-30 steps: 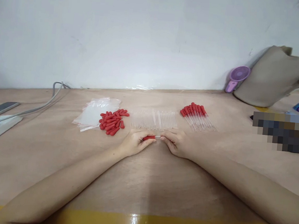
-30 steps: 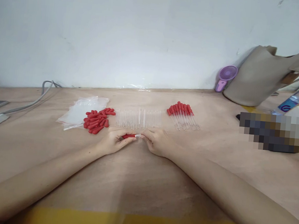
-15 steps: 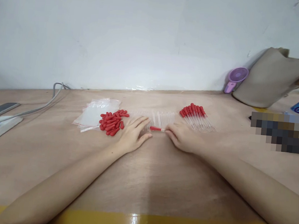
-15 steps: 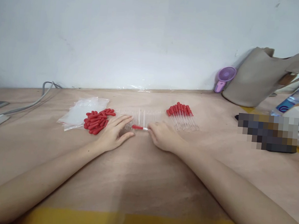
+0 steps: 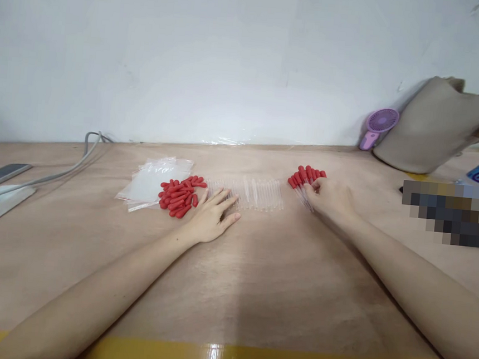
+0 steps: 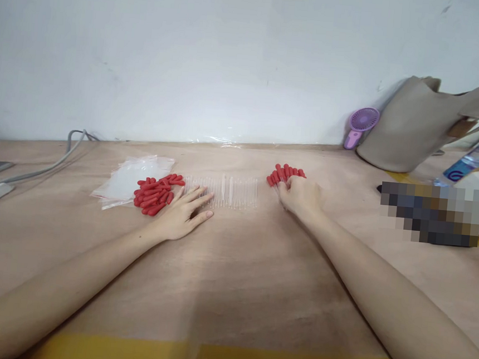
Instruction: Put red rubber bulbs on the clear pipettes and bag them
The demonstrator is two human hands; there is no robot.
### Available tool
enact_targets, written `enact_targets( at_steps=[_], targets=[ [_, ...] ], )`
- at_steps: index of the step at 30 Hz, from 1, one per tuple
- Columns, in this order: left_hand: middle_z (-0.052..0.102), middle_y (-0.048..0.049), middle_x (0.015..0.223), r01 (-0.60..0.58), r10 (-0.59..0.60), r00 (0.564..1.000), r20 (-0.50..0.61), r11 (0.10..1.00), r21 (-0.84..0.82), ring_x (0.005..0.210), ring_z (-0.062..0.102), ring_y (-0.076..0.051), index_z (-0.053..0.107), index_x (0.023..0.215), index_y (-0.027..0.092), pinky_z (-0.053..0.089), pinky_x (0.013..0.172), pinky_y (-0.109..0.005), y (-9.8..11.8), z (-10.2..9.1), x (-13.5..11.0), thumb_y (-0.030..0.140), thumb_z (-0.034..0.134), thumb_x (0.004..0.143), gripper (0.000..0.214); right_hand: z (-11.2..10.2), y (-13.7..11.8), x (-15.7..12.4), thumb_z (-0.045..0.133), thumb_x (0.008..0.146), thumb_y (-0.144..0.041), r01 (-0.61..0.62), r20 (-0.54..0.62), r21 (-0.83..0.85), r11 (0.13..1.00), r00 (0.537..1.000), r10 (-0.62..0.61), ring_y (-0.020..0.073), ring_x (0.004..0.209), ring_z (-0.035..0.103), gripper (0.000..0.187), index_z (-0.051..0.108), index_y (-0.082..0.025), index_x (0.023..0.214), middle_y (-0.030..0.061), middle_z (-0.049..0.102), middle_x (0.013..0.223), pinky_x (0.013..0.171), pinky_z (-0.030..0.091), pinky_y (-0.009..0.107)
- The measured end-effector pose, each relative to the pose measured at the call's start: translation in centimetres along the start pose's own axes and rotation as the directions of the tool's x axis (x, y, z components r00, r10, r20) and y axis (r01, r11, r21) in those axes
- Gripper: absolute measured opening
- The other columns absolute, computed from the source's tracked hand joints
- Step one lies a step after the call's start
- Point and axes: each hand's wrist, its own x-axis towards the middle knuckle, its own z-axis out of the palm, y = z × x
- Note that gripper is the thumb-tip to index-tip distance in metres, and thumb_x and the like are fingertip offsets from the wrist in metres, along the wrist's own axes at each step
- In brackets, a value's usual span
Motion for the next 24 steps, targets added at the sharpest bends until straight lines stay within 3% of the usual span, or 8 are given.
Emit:
enact_targets(
  at_steps=[4, 10, 17, 24],
  targets=[
    [0.033, -0.0110, 0.142, 0.008, -0.008, 1.000, 0.012, 1.000, 0.009, 0.133, 0.023, -0.025, 0.036, 0.135, 0.020, 0.011, 0.108, -0.053, 0.1, -0.1, -0.1, 0.052, 0.029, 0.089, 0.057, 1.2, 0.0, 0.4, 0.041, 0.079, -0.042, -0.004, 0.030, -0.058, 0.998, 1.000, 0.005, 0.0230, 0.067, 0.057, 0.034, 0.060, -0.018, 0.063, 0.0080, 0.062, 0.067, 0.058, 0.035, 0.031],
    [0.034, -0.0115, 0.141, 0.006, -0.006, 1.000, 0.000, 1.000, 0.019, 0.133, 0.025, -0.026, 0.038, 0.134, 0.019, 0.013, 0.108, -0.054, 0.2, 0.0, 0.0, 0.051, 0.030, 0.089, 0.055, 2.3, 0.0, 1.0, 0.039, 0.078, -0.041, -0.019, 0.029, -0.018, 1.000, 0.999, 0.019, 0.0248, 0.076, 0.058, 0.034, 0.064, -0.020, 0.069, 0.0077, 0.065, 0.075, 0.062, 0.038, 0.033],
    [0.035, -0.0121, 0.140, 0.005, -0.006, 1.000, 0.003, 1.000, 0.018, 0.132, 0.026, -0.025, 0.038, 0.134, 0.019, 0.013, 0.107, -0.053, 0.1, -0.1, 0.0, 0.050, 0.031, 0.089, 0.055, 1.9, -0.3, 0.7, 0.039, 0.078, -0.051, -0.055, 0.028, -0.021, 0.998, 0.998, 0.056, 0.0248, 0.075, 0.058, 0.042, 0.063, -0.020, 0.063, 0.0078, 0.064, 0.072, 0.061, 0.039, 0.034],
    [0.035, -0.0119, 0.141, 0.014, -0.014, 1.000, 0.017, 1.000, 0.005, 0.133, 0.026, -0.024, 0.037, 0.134, 0.019, 0.013, 0.108, -0.052, 0.2, -0.1, 0.0, 0.049, 0.031, 0.089, 0.054, 1.3, -0.3, 0.1, 0.039, 0.074, -0.062, 0.012, 0.048, -0.086, 0.996, 0.999, -0.008, 0.0263, 0.077, 0.058, 0.050, 0.064, -0.020, 0.064, 0.0088, 0.062, 0.067, 0.062, 0.039, 0.034]
  ],
)
